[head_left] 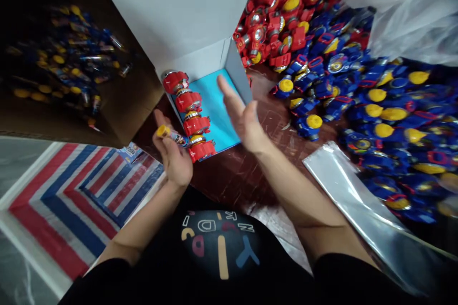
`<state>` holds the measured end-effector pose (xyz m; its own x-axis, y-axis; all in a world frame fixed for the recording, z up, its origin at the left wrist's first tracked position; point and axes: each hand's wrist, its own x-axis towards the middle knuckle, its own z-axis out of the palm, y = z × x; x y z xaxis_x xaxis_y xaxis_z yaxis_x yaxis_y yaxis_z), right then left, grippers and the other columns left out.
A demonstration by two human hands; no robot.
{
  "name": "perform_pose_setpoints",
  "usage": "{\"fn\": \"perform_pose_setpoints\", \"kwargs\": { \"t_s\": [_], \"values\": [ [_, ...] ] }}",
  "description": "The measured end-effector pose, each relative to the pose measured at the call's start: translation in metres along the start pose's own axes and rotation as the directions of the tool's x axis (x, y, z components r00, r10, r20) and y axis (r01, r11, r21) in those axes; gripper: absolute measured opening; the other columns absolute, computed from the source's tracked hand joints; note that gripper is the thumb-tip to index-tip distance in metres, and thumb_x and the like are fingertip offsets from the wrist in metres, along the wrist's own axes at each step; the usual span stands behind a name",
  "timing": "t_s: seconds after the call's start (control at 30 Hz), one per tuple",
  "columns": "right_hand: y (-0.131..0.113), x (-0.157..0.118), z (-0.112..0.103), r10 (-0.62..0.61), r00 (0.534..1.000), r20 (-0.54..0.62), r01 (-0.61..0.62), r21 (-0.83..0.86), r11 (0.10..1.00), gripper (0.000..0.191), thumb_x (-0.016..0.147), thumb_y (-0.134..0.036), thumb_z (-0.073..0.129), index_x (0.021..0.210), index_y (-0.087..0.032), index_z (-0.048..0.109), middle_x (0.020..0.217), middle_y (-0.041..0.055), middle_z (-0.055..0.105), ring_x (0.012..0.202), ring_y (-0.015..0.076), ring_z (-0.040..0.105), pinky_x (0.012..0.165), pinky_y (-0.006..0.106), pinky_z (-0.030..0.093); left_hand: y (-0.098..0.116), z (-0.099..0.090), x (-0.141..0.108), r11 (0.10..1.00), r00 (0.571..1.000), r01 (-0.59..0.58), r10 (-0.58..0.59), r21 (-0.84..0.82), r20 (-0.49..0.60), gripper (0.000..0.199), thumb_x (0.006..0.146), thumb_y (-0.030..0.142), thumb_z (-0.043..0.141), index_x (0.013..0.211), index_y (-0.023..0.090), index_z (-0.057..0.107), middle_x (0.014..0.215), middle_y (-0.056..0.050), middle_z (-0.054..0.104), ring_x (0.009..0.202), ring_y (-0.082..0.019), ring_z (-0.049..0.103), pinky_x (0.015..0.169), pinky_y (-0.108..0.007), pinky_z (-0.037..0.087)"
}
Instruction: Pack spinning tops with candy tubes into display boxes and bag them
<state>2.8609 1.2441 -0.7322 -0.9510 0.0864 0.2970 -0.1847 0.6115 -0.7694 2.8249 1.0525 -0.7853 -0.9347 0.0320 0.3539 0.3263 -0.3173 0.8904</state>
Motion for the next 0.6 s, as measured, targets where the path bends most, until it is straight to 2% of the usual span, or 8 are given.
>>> {"fn": "perform_pose_setpoints", "kwargs": {
  "t_s": [0.1, 0.2, 0.27, 0.33, 0.4, 0.5, 0.53, 0.6],
  "values": [
    [-0.019, 0.005, 0.062, 0.125, 0.990, 0.066, -0.141, 0.496, 0.857, 0.094, 0.100, -0.067, -0.021, 0.177, -0.017, -0.004, 0.186, 0.0075, 0.008, 0.173, 0.0178, 0.015, 0.139, 0.051, 0.027, -0.006, 0.016, 0.012, 0.993, 0.992, 0.120, -0.120, -0.007, 0.028, 0.051, 0.112, 0.066, 0.037, 0.148, 0.031, 0.044, 0.175, -0.010, 0.037, 0.160, -0.022, 0.042, 0.129, -0.043, 0.044],
    [-0.030, 0.013, 0.100, 0.186, 0.983, 0.005, -0.157, 0.562, 0.812, 0.094, 0.100, -0.070, -0.011, 0.176, -0.015, -0.007, 0.187, 0.0060, 0.002, 0.173, 0.0148, 0.011, 0.141, 0.046, 0.022, -0.004, 0.010, 0.031, 0.994, 0.995, 0.094, -0.093, -0.057, 0.023, 0.041, 0.112, 0.057, 0.047, 0.142, 0.030, 0.052, 0.174, -0.008, 0.040, 0.158, -0.022, 0.046, 0.131, -0.045, 0.043],
    [-0.039, 0.012, 0.099, 0.180, 0.984, 0.010, -0.159, 0.517, 0.841, 0.099, 0.100, -0.078, 0.001, 0.177, -0.016, 0.001, 0.187, 0.0043, 0.004, 0.173, 0.0157, 0.010, 0.142, 0.044, 0.020, 0.000, -0.005, 0.042, 0.990, 0.994, 0.098, -0.093, -0.097, 0.048, 0.034, 0.112, 0.052, 0.050, 0.137, 0.031, 0.059, 0.170, -0.006, 0.047, 0.156, -0.022, 0.049, 0.133, -0.048, 0.041],
    [-0.044, 0.006, 0.077, 0.151, 0.988, -0.017, -0.129, 0.430, 0.894, 0.100, 0.101, -0.082, 0.018, 0.176, -0.017, 0.012, 0.186, 0.0047, 0.010, 0.173, 0.0181, 0.011, 0.142, 0.043, 0.018, 0.006, -0.024, 0.051, 0.986, 0.994, 0.096, -0.087, -0.134, 0.072, 0.023, 0.111, 0.048, 0.054, 0.127, 0.035, 0.065, 0.167, 0.000, 0.051, 0.152, -0.023, 0.054, 0.130, -0.052, 0.046],
    [-0.039, 0.003, 0.038, 0.102, 0.973, -0.207, -0.050, 0.242, 0.969, 0.094, 0.104, -0.076, 0.031, 0.176, -0.017, 0.015, 0.186, 0.0070, 0.013, 0.173, 0.0204, 0.012, 0.142, 0.045, 0.017, 0.011, -0.043, 0.060, 0.985, 0.993, 0.095, -0.084, -0.144, 0.080, 0.012, 0.111, 0.044, 0.058, 0.116, 0.040, 0.067, 0.160, 0.009, 0.058, 0.142, -0.023, 0.064, 0.119, -0.053, 0.056],
    [0.001, 0.017, -0.024, 0.057, 0.856, -0.514, -0.154, -0.149, 0.977, 0.077, 0.110, -0.053, 0.032, 0.176, -0.017, 0.012, 0.185, 0.0119, 0.015, 0.171, 0.0245, 0.018, 0.139, 0.053, 0.023, 0.018, -0.056, 0.072, 0.998, 1.000, -0.023, 0.023, -0.057, -0.009, 0.006, 0.107, 0.037, 0.067, 0.109, 0.043, 0.071, 0.123, 0.009, 0.075, 0.109, -0.018, 0.075, 0.097, -0.044, 0.064],
    [0.020, 0.026, -0.040, 0.098, 0.849, -0.519, -0.247, -0.225, 0.943, 0.073, 0.110, -0.045, 0.034, 0.175, -0.017, 0.017, 0.182, 0.0148, 0.022, 0.169, 0.0272, 0.024, 0.137, 0.055, 0.027, 0.020, -0.055, 0.075, 0.997, 0.997, -0.075, 0.074, -0.011, -0.021, 0.007, 0.105, 0.036, 0.071, 0.109, 0.042, 0.071, 0.110, 0.007, 0.075, 0.097, -0.017, 0.074, 0.088, -0.040, 0.064],
    [0.059, 0.046, -0.062, 0.210, 0.904, -0.372, -0.344, -0.344, 0.874, 0.076, 0.103, -0.035, 0.053, 0.172, -0.014, 0.028, 0.177, 0.0219, 0.033, 0.163, 0.0351, 0.034, 0.132, 0.058, 0.032, 0.025, -0.048, 0.078, 0.987, 0.988, -0.153, 0.151, 0.054, 0.025, 0.011, 0.101, 0.036, 0.076, 0.111, 0.040, 0.072, 0.095, 0.003, 0.072, 0.076, -0.015, 0.066, 0.073, -0.036, 0.061]
  ]
}}
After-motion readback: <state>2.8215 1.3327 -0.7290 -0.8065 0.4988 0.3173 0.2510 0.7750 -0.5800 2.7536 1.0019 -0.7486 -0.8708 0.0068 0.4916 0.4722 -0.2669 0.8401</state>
